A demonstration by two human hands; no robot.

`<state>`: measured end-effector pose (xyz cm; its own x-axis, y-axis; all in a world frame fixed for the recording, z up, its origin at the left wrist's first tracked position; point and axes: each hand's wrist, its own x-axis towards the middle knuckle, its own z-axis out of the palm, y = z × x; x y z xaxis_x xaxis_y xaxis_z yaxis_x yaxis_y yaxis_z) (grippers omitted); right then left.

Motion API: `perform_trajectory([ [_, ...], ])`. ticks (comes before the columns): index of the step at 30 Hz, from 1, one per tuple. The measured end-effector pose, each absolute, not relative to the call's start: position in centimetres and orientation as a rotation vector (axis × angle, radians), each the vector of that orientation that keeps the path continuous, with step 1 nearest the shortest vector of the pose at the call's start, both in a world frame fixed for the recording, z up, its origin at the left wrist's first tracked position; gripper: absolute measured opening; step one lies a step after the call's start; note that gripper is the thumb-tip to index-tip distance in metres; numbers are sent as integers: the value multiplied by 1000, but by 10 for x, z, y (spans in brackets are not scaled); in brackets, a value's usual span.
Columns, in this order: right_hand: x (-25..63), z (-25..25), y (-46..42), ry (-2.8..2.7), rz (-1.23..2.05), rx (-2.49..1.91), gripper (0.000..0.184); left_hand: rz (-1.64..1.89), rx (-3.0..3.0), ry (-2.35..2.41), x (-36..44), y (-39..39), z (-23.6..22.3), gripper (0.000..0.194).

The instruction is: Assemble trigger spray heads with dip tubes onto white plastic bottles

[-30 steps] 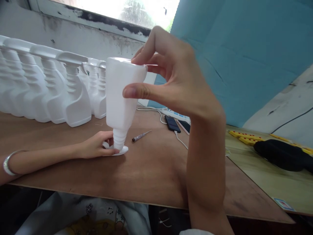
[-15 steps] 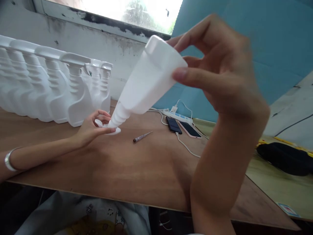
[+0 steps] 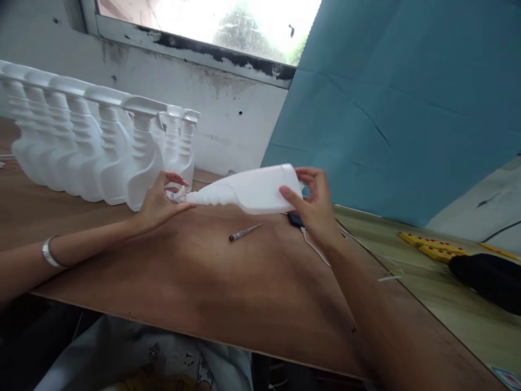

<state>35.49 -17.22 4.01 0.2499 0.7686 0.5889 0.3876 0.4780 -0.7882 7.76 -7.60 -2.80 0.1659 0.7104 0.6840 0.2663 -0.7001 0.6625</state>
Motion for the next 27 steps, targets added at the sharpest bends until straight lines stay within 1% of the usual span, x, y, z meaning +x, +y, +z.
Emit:
perform_trajectory([
  [2,364,11,-167,-1151,564,-1120,43,1612,2017,959,78,-77,-24,62],
  [4,367,-11,-162,-988,728,-1117,40,1605,1916,931,78,-79,-20,62],
  [6,366,-25,-158,-916,838,-1098,38,1551,1774,852,79,-82,-17,57],
  [8,364,-32,-154,-903,890,-1074,37,1487,1658,810,79,-83,-17,46],
  [11,363,-36,-152,-938,862,-1018,39,1433,1532,789,80,-81,-20,35],
  [16,367,-38,-154,-1038,666,-955,43,1220,1306,637,83,-79,-28,34],
  [21,362,-39,-158,-1107,607,-871,37,1049,1269,672,85,-81,-30,30],
  [23,359,-38,-162,-1174,641,-829,42,1022,1225,715,84,-82,-29,27],
  [25,357,-36,-164,-1250,649,-819,55,1001,1201,767,84,-82,-29,23],
  [27,357,-35,-165,-1318,586,-832,69,979,1205,795,84,-82,-30,20],
])
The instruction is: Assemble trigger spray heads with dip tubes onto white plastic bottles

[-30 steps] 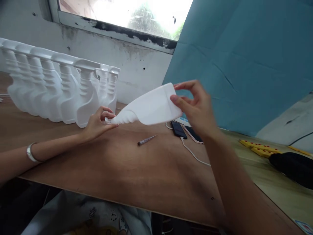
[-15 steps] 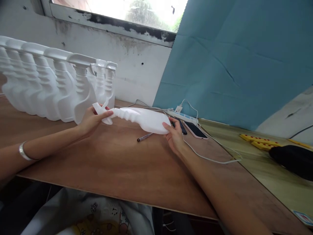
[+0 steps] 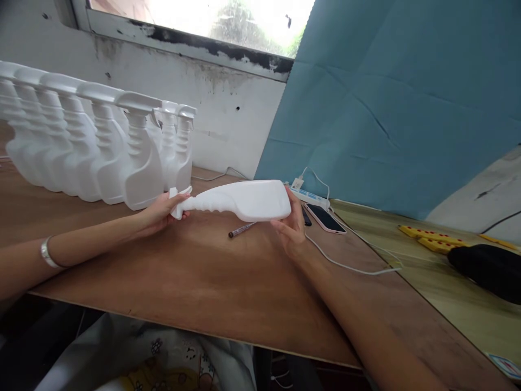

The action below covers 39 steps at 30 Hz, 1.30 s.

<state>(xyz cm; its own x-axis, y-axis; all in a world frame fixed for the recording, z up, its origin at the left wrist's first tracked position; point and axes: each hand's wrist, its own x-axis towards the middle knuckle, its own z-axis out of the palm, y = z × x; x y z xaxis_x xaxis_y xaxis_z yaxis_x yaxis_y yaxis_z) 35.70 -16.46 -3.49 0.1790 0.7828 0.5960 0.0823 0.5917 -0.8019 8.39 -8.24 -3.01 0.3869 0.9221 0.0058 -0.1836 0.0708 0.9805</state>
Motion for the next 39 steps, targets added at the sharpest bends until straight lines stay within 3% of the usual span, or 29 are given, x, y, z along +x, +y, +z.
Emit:
perform_trajectory([
  [4,363,-38,-159,-1368,360,-927,78,918,1194,783,85,-79,-38,22],
  [15,370,-37,-156,-1159,365,-1067,36,864,1114,770,85,-75,-44,19],
  [28,373,-40,-154,-1118,314,-1120,22,876,1083,778,84,-73,-44,21],
  [39,374,-43,-152,-1210,454,-1038,51,874,1044,780,84,-74,-42,19],
])
